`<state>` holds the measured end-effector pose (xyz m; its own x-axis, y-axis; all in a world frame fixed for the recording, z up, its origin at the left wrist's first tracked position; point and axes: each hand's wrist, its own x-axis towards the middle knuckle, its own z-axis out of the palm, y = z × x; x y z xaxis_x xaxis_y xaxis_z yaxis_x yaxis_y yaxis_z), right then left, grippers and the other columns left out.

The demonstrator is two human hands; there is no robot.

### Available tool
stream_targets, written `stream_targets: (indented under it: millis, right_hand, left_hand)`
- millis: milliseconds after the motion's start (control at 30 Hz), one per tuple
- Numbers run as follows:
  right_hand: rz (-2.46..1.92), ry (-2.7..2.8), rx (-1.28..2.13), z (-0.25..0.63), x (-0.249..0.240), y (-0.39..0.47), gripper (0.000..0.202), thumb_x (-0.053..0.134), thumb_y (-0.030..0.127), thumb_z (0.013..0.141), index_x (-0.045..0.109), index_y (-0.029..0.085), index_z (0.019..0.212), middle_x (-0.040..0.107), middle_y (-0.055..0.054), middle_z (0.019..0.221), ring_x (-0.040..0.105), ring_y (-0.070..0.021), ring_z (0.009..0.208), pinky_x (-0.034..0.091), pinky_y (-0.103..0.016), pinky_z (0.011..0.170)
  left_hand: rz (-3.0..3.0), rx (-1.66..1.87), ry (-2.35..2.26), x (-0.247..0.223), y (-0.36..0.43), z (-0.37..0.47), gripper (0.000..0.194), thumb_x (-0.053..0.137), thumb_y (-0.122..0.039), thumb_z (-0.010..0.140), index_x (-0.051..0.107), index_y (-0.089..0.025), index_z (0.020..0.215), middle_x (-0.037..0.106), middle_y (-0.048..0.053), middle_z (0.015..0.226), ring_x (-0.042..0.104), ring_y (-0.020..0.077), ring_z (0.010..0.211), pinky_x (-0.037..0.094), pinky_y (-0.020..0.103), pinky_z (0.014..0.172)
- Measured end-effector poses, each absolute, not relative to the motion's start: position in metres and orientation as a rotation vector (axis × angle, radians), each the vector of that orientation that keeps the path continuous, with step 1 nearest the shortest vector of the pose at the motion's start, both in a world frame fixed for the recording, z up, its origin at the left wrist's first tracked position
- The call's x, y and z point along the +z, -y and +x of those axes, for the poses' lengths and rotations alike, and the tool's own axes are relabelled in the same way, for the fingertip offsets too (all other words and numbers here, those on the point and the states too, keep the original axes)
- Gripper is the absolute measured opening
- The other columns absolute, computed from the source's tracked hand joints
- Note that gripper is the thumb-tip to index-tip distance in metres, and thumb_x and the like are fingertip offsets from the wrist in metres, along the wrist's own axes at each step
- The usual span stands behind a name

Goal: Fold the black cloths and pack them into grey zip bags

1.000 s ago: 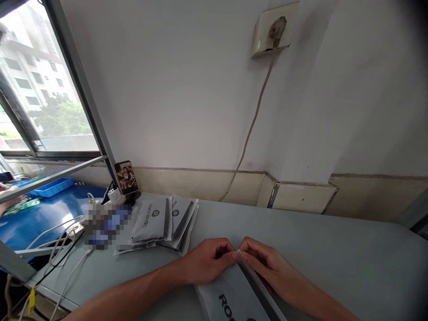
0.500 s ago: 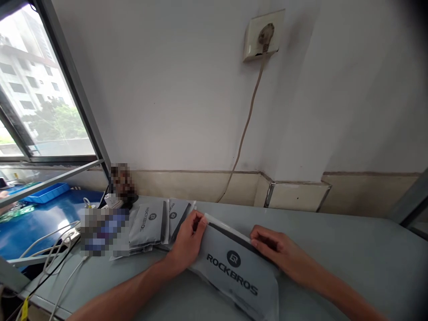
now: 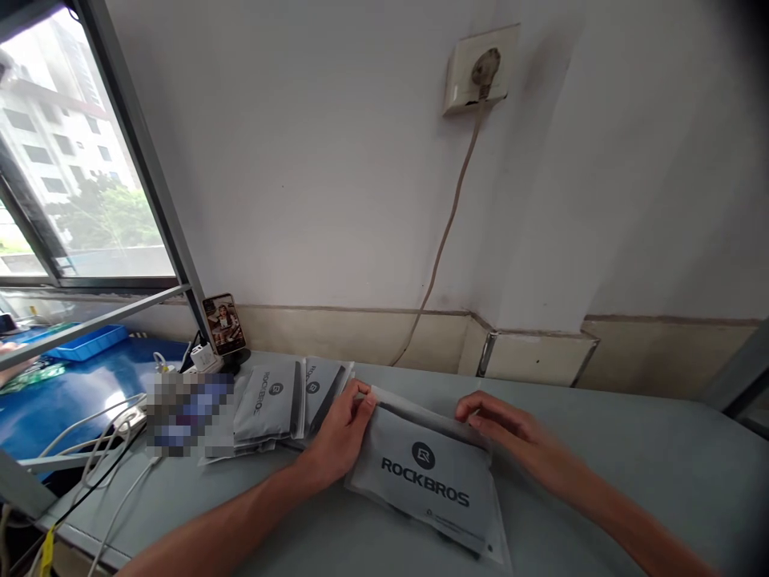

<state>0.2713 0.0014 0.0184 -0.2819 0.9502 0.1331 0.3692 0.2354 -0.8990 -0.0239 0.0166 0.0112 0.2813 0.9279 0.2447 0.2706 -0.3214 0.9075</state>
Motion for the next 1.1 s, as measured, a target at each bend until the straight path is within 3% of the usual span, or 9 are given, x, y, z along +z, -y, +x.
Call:
stream_targets:
  millis: [267, 367, 467, 600, 733, 833, 967, 1100]
  right_hand:
    - [-1.058, 1.934, 1.339, 0.245, 0.032, 0.019, 0.036, 0.059, 0.057, 0.097, 0.080, 0.030, 0.105, 0.070, -0.006, 0.111, 0.066, -0.0263, 0.099, 0.053, -0.035, 0.086]
    - [-1.065, 1.923, 1.482, 0.237, 0.029, 0.024, 0.045, 0.072, 0.060, 0.087, 0.077, 0.026, 0.116, 0.073, -0.007, 0.109, 0.067, -0.0270, 0.096, 0.056, -0.036, 0.086]
    - [-1.061, 1.908, 1.579, 0.230, 0.030, 0.030, 0.053, 0.080, 0.057, 0.079, 0.076, 0.024, 0.120, 0.074, -0.006, 0.104, 0.068, -0.0282, 0.096, 0.057, -0.037, 0.087]
    - [-1.059, 1.918, 1.650, 0.227, 0.037, 0.036, 0.046, 0.077, 0.052, 0.082, 0.078, 0.024, 0.118, 0.077, -0.005, 0.099, 0.070, -0.0310, 0.099, 0.058, -0.040, 0.090]
    - [-1.101, 1.828, 1.529, 0.233, 0.035, 0.031, 0.044, 0.072, 0.055, 0.087, 0.077, 0.025, 0.119, 0.078, -0.006, 0.102, 0.072, -0.0319, 0.099, 0.060, -0.040, 0.086]
    - [-1.148, 1.630, 1.348, 0.240, 0.025, 0.020, 0.052, 0.068, 0.062, 0.088, 0.073, 0.027, 0.127, 0.077, -0.008, 0.112, 0.073, -0.0324, 0.099, 0.062, -0.040, 0.082]
    - [-1.156, 1.398, 1.165, 0.240, 0.017, 0.017, 0.060, 0.069, 0.067, 0.085, 0.069, 0.028, 0.131, 0.075, -0.010, 0.127, 0.072, -0.0352, 0.113, 0.062, -0.042, 0.090]
    - [-1.181, 1.450, 1.311, 0.228, 0.016, 0.024, 0.056, 0.076, 0.067, 0.079, 0.079, 0.023, 0.112, 0.082, -0.010, 0.104, 0.077, -0.0361, 0.097, 0.063, -0.045, 0.088]
  left_hand:
    - [1.761, 0.969, -0.970, 0.011, -0.008, -0.016, 0.039, 0.048, -0.056, 0.104, 0.056, -0.020, 0.092, 0.051, -0.002, 0.077, 0.045, 0.0142, 0.071, 0.036, 0.026, 0.064]
    - [1.819, 0.989, -0.970, 0.014, -0.005, -0.015, 0.035, 0.051, -0.051, 0.104, 0.061, -0.019, 0.094, 0.059, 0.000, 0.089, 0.053, 0.0156, 0.081, 0.040, 0.026, 0.071]
    - [1.841, 0.953, -0.974, 0.016, -0.002, -0.014, 0.032, 0.053, -0.049, 0.104, 0.065, -0.019, 0.097, 0.063, 0.001, 0.092, 0.056, 0.0153, 0.081, 0.040, 0.025, 0.069]
    - [1.848, 0.922, -0.954, 0.017, 0.002, -0.014, 0.033, 0.056, -0.050, 0.102, 0.067, -0.019, 0.097, 0.065, 0.002, 0.093, 0.058, 0.0158, 0.084, 0.041, 0.025, 0.068]
    - [1.717, 1.025, -0.921, 0.011, -0.005, -0.014, 0.037, 0.057, -0.054, 0.101, 0.064, -0.020, 0.111, 0.063, 0.004, 0.103, 0.058, 0.0157, 0.087, 0.044, 0.026, 0.073]
    - [1.459, 1.147, -0.891, 0.005, -0.015, -0.015, 0.052, 0.063, -0.061, 0.095, 0.052, -0.023, 0.129, 0.060, 0.007, 0.115, 0.061, 0.0164, 0.089, 0.050, 0.029, 0.075]
    - [1.383, 0.975, -0.763, 0.003, -0.018, -0.016, 0.057, 0.068, -0.060, 0.093, 0.052, -0.020, 0.130, 0.064, 0.009, 0.112, 0.066, 0.0217, 0.094, 0.056, 0.036, 0.079]
    - [1.671, 0.916, -0.780, 0.004, -0.002, -0.015, 0.040, 0.061, -0.054, 0.100, 0.062, -0.018, 0.118, 0.069, 0.010, 0.109, 0.066, 0.0245, 0.102, 0.055, 0.037, 0.088]
